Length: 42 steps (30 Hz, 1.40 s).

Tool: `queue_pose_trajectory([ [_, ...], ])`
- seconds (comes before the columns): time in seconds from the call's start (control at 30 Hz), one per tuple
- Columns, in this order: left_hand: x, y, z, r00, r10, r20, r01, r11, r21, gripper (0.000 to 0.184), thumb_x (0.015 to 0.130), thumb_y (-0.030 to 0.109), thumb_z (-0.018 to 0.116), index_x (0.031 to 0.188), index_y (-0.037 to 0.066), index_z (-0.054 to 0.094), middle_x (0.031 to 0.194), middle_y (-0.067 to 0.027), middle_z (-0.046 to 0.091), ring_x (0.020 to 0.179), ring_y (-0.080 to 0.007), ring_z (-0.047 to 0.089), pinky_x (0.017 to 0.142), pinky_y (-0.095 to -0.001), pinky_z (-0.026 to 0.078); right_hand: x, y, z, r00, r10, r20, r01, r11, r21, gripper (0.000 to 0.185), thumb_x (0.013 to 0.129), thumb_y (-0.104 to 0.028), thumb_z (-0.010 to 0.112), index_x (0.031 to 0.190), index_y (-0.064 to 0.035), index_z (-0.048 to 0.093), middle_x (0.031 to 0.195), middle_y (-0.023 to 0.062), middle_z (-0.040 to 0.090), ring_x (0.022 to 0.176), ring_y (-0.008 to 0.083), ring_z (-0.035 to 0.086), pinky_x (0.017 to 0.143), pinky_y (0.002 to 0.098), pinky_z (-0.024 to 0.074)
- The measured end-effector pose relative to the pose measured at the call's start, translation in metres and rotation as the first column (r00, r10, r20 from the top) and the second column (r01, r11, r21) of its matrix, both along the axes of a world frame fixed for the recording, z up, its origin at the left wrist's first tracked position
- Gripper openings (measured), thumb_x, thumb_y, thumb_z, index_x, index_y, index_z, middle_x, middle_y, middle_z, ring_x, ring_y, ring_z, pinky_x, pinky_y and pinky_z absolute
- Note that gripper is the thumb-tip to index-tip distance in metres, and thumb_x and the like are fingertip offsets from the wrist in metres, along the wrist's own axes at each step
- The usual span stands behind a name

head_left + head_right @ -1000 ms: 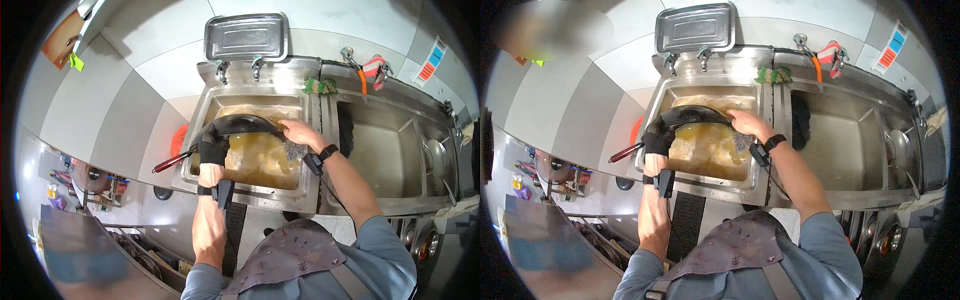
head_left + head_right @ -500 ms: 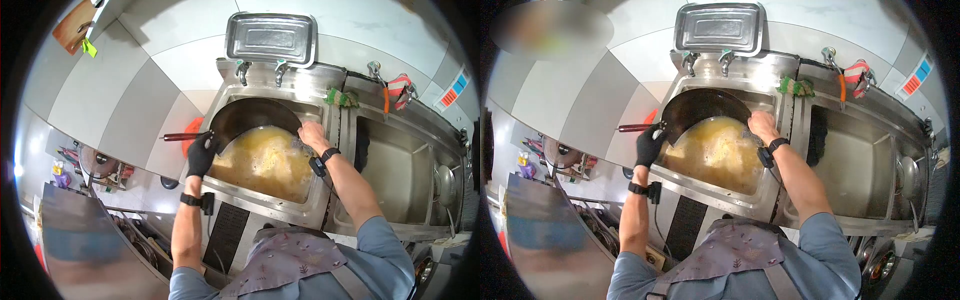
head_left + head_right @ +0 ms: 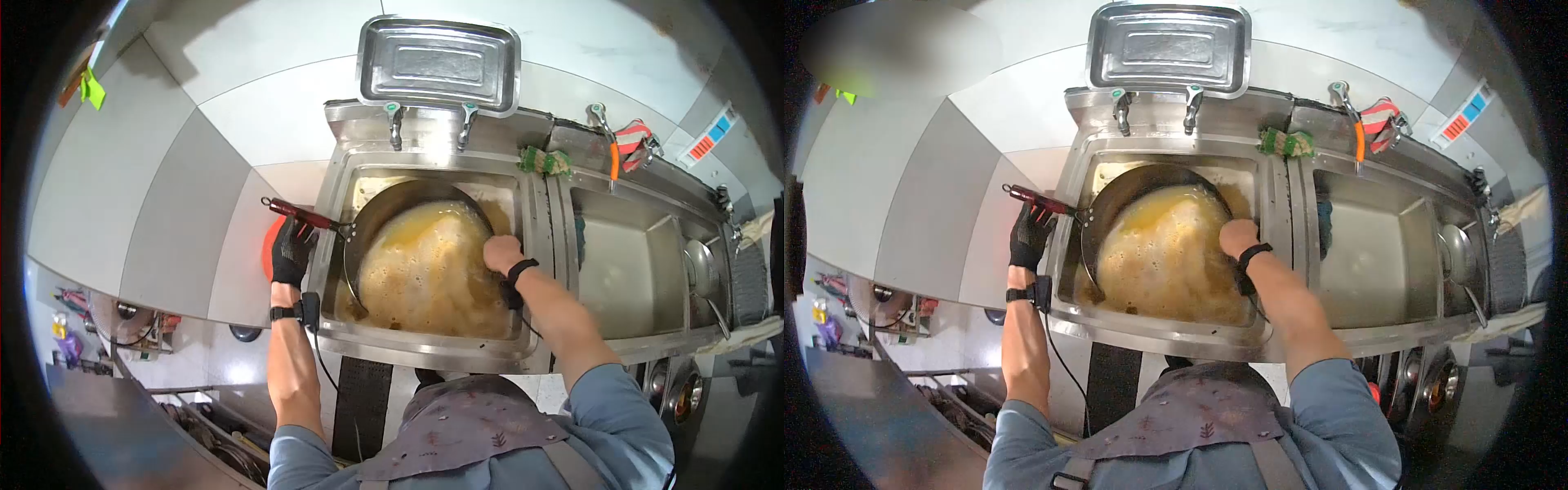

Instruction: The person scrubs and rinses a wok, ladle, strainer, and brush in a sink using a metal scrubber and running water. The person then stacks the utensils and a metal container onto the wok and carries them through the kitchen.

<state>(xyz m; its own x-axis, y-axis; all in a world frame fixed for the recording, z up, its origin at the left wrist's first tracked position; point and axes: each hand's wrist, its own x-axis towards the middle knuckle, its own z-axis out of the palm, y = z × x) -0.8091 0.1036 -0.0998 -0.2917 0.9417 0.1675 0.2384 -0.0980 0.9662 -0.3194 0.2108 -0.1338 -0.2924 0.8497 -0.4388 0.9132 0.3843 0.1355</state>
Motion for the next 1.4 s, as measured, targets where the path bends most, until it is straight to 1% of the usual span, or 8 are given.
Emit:
queue_pose_trajectory([
  [0.03, 0.006, 0.01, 0.002, 0.988, -0.04, -0.151, 0.04, 0.999, -0.003, 0.053, 0.1, -0.003, 0.053, 0.151, 0.0, 0.039, 0.142, -0.0167, 0.054, 0.124, -0.026, 0.06, 0.105, -0.037, 0.052, 0.001, -0.006, -0.008, 0.999, -0.032, 0.02, 0.033, 0.999, -0.033, 0.018, 0.085, -0.012, 0.063, 0.093, -0.0063, 0.078, 0.098, 0.0163, 0.076, 0.092, 0.0334, 0.074, 0.076, 0.0455, 0.0584],
  [0.07, -0.029, 0.042, -0.053, 0.769, -0.179, 0.614, 0.142, 0.984, 0.11, 0.052, 0.1, -0.003, 0.052, 0.151, 0.0, 0.04, 0.142, -0.0171, 0.056, 0.123, -0.0266, 0.062, 0.104, -0.0371, 0.053, -0.001, -0.008, -0.027, 0.997, -0.071, 0.01, 0.072, 0.996, -0.049, 0.02, 0.086, -0.012, 0.063, 0.096, -0.006, 0.079, 0.103, 0.0169, 0.076, 0.098, 0.0335, 0.074, 0.079, 0.0452, 0.0583],
  [0.23, -0.002, 0.102, -0.037, 0.569, -0.187, 0.801, 0.211, 0.974, 0.078, 0.043, 0.102, 0.004, 0.054, 0.144, -0.001, 0.048, 0.135, -0.0164, 0.061, 0.119, -0.0263, 0.062, 0.105, -0.0384, 0.053, -0.018, -0.034, -0.009, 0.986, -0.162, 0.029, 0.165, 0.971, -0.174, 0.023, 0.084, -0.015, 0.064, 0.097, -0.0036, 0.078, 0.107, 0.0189, 0.075, 0.1, 0.0365, 0.073, 0.08, 0.0441, 0.0582],
  [0.37, 0.022, 0.15, -0.061, 0.84, -0.055, -0.54, 0.26, 0.914, 0.312, 0.03, 0.095, 0.019, 0.065, 0.119, 0.001, 0.066, 0.119, -0.0158, 0.07, 0.101, -0.0283, 0.067, 0.088, -0.039, 0.057, -0.019, -0.06, -0.027, 0.998, -0.028, -0.053, 0.014, 0.969, -0.248, 0.026, 0.081, -0.015, 0.063, 0.098, -0.0041, 0.078, 0.103, 0.0211, 0.075, 0.097, 0.0378, 0.073, 0.08, 0.0502, 0.0572],
  [0.57, 0.06, 0.196, -0.118, 0.604, -0.084, -0.793, 0.089, 0.995, -0.038, 0.032, 0.091, 0.032, 0.069, 0.101, 0.002, 0.076, 0.081, -0.0162, 0.072, 0.075, -0.031, 0.069, 0.069, -0.0423, 0.054, -0.017, -0.069, -0.014, 0.999, 0.034, -0.037, -0.046, 0.92, -0.388, 0.029, 0.075, -0.009, 0.059, 0.097, -0.0013, 0.077, 0.098, 0.0252, 0.074, 0.092, 0.0418, 0.072, 0.077, 0.0521, 0.0572],
  [0.7, 0.082, 0.218, -0.114, 0.956, -0.276, 0.098, 0.293, 0.905, -0.309, 0.027, 0.097, 0.025, 0.066, 0.118, 0.009, 0.065, 0.089, -0.0089, 0.069, 0.08, -0.0253, 0.067, 0.073, -0.0397, 0.057, -0.006, -0.073, -0.024, 0.999, 0.005, -0.042, -0.019, 0.939, -0.344, 0.03, 0.078, -0.013, 0.059, 0.098, -0.0009, 0.077, 0.101, 0.0255, 0.073, 0.095, 0.0414, 0.072, 0.081, 0.051, 0.0567],
  [0.77, 0.113, 0.205, -0.078, 0.506, 0.062, 0.861, 0.223, 0.954, -0.199, 0.022, 0.097, 0.022, 0.065, 0.08, 0.009, 0.062, 0.069, -0.0062, 0.062, 0.061, -0.0213, 0.062, 0.054, -0.037, 0.052, -0.002, -0.078, -0.023, 0.996, 0.009, -0.084, -0.032, 0.957, -0.288, 0.03, 0.079, -0.016, 0.059, 0.098, -0.0011, 0.077, 0.101, 0.0258, 0.073, 0.097, 0.0411, 0.072, 0.081, 0.0505, 0.0563],
  [1.4, 0.16, 0.042, 0.161, 0.833, -0.015, 0.553, -0.128, 0.968, 0.218, 0.03, 0.088, 0.01, 0.077, 0.071, 0.011, 0.052, 0.057, -0.0013, 0.05, 0.046, -0.0163, 0.048, 0.049, -0.0314, 0.041, 0.004, -0.062, -0.011, 0.951, 0.168, -0.258, -0.227, 0.949, -0.217, 0.041, 0.083, -0.037, 0.071, 0.1, -0.0009, 0.076, 0.105, 0.0202, 0.074, 0.102, 0.0383, 0.07, 0.088, 0.0472, 0.0564],
])
